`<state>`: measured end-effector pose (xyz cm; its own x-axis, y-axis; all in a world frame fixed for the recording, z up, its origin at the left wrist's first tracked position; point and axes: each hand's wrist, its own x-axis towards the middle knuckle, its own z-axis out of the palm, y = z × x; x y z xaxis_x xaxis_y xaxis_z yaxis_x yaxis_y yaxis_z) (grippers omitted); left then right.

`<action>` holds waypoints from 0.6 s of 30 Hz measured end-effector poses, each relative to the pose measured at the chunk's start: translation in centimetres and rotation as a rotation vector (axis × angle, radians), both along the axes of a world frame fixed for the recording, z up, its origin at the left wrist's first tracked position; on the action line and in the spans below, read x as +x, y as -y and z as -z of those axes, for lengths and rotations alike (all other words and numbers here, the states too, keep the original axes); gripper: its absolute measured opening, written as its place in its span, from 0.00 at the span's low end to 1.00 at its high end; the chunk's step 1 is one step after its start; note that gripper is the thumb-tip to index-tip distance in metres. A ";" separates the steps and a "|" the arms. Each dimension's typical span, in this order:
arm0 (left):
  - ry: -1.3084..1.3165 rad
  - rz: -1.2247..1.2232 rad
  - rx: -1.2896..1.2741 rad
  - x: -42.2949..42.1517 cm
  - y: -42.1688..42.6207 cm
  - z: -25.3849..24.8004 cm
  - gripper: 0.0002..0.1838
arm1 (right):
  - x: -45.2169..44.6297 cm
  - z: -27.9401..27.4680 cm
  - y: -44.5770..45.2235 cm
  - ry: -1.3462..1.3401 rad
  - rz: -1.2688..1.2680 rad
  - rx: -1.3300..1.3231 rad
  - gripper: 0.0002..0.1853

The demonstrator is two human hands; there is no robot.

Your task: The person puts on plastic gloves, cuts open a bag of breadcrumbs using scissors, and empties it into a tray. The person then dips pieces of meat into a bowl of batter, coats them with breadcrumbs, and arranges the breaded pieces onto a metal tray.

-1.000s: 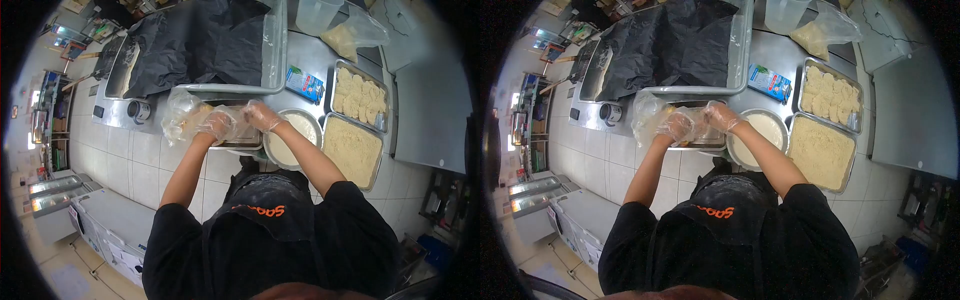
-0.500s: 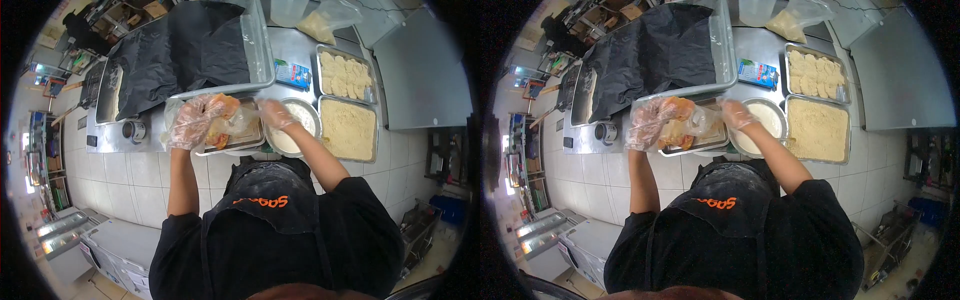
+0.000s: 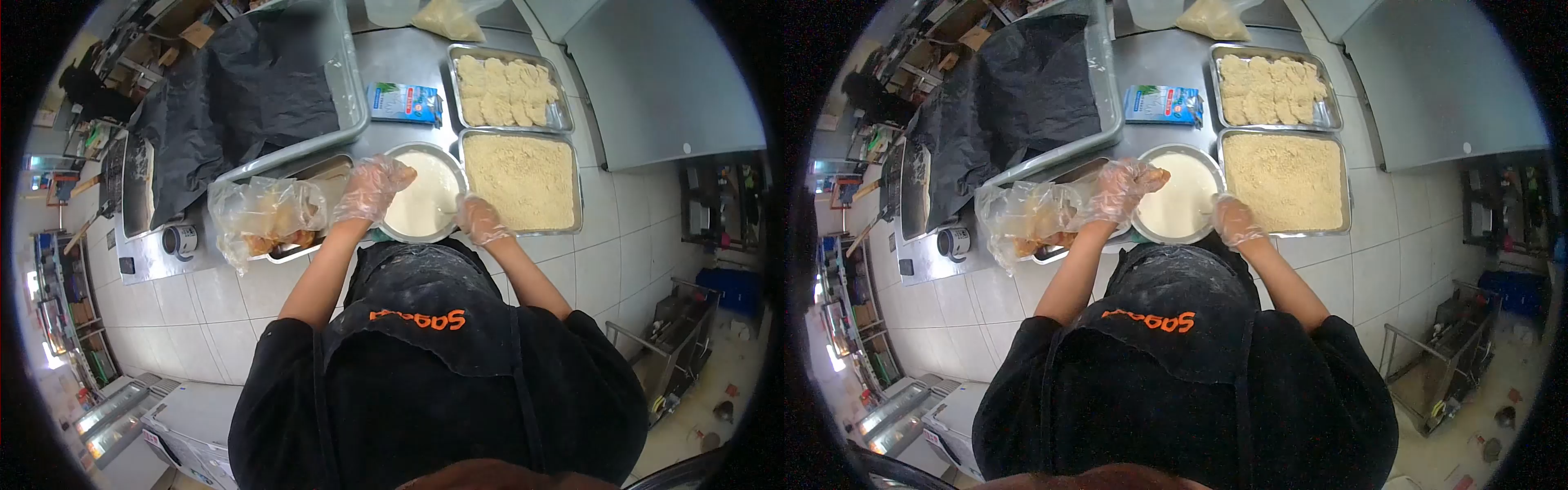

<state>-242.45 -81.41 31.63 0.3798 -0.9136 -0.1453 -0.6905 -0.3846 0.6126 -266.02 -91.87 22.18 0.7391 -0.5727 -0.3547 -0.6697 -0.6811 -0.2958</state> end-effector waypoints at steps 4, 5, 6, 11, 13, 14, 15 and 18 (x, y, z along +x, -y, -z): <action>0.114 0.091 -0.045 -1.8 -0.8 8.5 0.21 | -2.1 -0.9 -1.4 0.292 -0.147 -0.134 0.09; 0.119 0.100 -0.035 -2.2 -1.6 8.9 0.21 | -2.7 -2.6 -1.6 0.449 -0.176 -0.243 0.09; 0.127 0.176 0.037 -2.4 -2.5 9.5 0.19 | -2.8 -3.7 -1.2 0.454 -0.168 -0.235 0.09; -0.144 0.178 0.159 -3.7 -2.2 2.7 0.18 | -3.2 -1.9 2.1 0.495 -0.214 -0.361 0.09; -0.171 0.069 0.242 -3.2 -0.9 2.4 0.19 | -2.3 -2.5 3.0 0.472 -0.289 -0.275 0.13; -0.094 0.081 0.199 -2.6 -0.3 3.4 0.20 | -1.7 -1.3 3.3 0.426 -0.274 -0.190 0.12; -0.017 0.092 0.156 -2.1 0.0 4.2 0.20 | -1.4 -0.3 3.4 0.379 -0.261 -0.107 0.12; 0.247 0.077 0.287 -1.4 0.1 5.8 0.20 | -1.8 1.2 3.1 0.482 -0.093 0.027 0.11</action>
<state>-243.84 -81.53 25.82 0.3673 -0.8761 -0.3122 -0.8372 -0.4577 0.2995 -267.84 -94.95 21.02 0.8702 -0.4920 0.0266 -0.3892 -0.7194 -0.5753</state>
